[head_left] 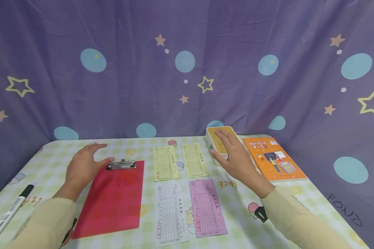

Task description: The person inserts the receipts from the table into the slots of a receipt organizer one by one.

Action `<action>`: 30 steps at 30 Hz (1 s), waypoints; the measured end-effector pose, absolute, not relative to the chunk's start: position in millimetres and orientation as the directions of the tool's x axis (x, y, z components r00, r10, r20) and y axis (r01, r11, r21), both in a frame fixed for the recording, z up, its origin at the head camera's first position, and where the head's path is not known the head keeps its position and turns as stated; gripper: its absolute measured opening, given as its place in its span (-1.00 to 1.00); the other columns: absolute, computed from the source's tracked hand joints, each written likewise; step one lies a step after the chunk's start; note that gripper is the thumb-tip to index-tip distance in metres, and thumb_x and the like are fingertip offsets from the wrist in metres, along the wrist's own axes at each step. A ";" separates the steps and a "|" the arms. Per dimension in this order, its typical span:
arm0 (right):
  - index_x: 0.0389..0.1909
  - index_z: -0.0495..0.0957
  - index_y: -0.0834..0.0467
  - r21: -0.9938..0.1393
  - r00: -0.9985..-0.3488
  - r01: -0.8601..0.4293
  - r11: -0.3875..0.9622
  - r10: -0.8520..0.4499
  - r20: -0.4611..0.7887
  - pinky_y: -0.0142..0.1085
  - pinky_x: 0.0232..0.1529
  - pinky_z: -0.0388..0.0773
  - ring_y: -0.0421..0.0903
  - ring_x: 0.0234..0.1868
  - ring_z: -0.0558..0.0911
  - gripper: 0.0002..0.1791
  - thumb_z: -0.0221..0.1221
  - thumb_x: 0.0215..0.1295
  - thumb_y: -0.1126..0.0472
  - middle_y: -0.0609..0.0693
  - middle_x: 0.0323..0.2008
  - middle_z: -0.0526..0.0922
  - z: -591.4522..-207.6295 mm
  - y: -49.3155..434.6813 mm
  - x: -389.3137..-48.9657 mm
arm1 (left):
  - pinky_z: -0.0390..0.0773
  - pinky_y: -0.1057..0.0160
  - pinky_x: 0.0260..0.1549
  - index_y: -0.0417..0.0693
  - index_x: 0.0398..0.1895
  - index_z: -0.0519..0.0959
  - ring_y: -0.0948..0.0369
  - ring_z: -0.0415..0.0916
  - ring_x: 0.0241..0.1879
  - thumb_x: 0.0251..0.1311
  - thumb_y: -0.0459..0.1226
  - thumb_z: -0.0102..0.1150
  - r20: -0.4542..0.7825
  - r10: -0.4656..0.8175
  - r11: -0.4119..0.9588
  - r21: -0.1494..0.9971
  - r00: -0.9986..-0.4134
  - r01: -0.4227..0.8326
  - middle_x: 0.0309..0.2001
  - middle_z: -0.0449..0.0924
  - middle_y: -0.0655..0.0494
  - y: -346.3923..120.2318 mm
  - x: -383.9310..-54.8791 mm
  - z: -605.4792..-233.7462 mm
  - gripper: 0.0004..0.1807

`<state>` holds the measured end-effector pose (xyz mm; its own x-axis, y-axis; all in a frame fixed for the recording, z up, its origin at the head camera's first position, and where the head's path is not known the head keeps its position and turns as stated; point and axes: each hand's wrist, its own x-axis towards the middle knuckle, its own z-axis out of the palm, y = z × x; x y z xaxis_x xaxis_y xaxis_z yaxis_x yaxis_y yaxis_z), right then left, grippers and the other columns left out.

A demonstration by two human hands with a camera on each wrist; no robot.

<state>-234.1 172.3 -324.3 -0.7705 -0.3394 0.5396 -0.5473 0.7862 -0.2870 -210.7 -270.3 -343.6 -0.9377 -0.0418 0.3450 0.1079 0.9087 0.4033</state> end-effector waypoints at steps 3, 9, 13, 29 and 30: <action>0.47 0.33 0.14 -0.364 -0.785 -0.557 0.747 -0.330 0.524 0.15 0.35 0.29 0.18 0.43 0.34 -0.26 0.32 0.36 -0.03 0.19 0.41 0.39 -327.6 164.7 -229.7 | 0.33 -0.38 0.14 -0.29 0.24 0.50 -0.37 0.31 0.24 0.15 -0.18 0.46 0.344 -0.053 0.893 0.436 -0.937 0.110 0.23 0.40 -0.48 -269.2 -213.6 -347.8 -0.37; 0.44 0.36 0.12 -0.521 -0.827 -0.543 0.659 -0.313 0.466 0.09 0.19 0.46 0.09 0.27 0.49 -0.27 0.36 0.32 -0.02 0.10 0.34 0.47 -335.8 150.4 -219.1 | 0.42 -0.33 0.04 -0.30 0.26 0.49 -0.36 0.43 0.11 0.15 -0.23 0.44 0.293 -0.044 0.873 0.477 -0.955 0.106 0.20 0.45 -0.48 -270.6 -219.0 -355.7 -0.37; 0.44 0.37 0.11 -0.593 -0.855 -0.513 0.620 -0.311 0.414 0.05 0.11 0.52 0.05 0.19 0.53 -0.26 0.38 0.30 0.00 0.08 0.28 0.50 -342.9 141.5 -211.7 | 0.47 -0.30 -0.05 -0.30 0.25 0.50 -0.35 0.49 0.03 0.14 -0.25 0.44 0.265 -0.033 0.869 0.485 -0.964 0.103 0.15 0.48 -0.48 -269.9 -222.4 -360.4 -0.38; 0.37 0.44 0.16 -0.781 -0.913 -0.388 0.489 -0.323 0.251 0.11 0.14 0.51 0.10 0.22 0.55 -0.31 0.42 0.25 0.10 0.09 0.31 0.51 -369.2 120.0 -203.8 | 0.48 -0.31 -0.06 -0.29 0.23 0.51 -0.35 0.48 0.01 0.14 -0.25 0.42 0.161 0.011 0.901 0.427 -0.987 0.080 0.05 0.51 -0.49 -263.8 -227.7 -372.2 -0.41; 0.37 0.44 0.15 -0.789 -0.914 -0.379 0.484 -0.327 0.239 0.10 0.14 0.51 0.10 0.22 0.55 -0.31 0.42 0.25 0.09 0.08 0.30 0.52 -370.2 118.6 -203.7 | 0.47 -0.32 -0.05 -0.29 0.23 0.51 -0.37 0.46 0.05 0.15 -0.25 0.41 0.147 0.011 0.903 0.423 -0.989 0.073 0.07 0.50 -0.50 -264.2 -228.4 -372.9 -0.41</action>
<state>-203.7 118.6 -370.2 -0.9143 -0.3274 0.2386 -0.3791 0.4838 -0.7888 -228.4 -264.2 -372.9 -0.9890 0.0111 0.1472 0.0731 0.9031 0.4232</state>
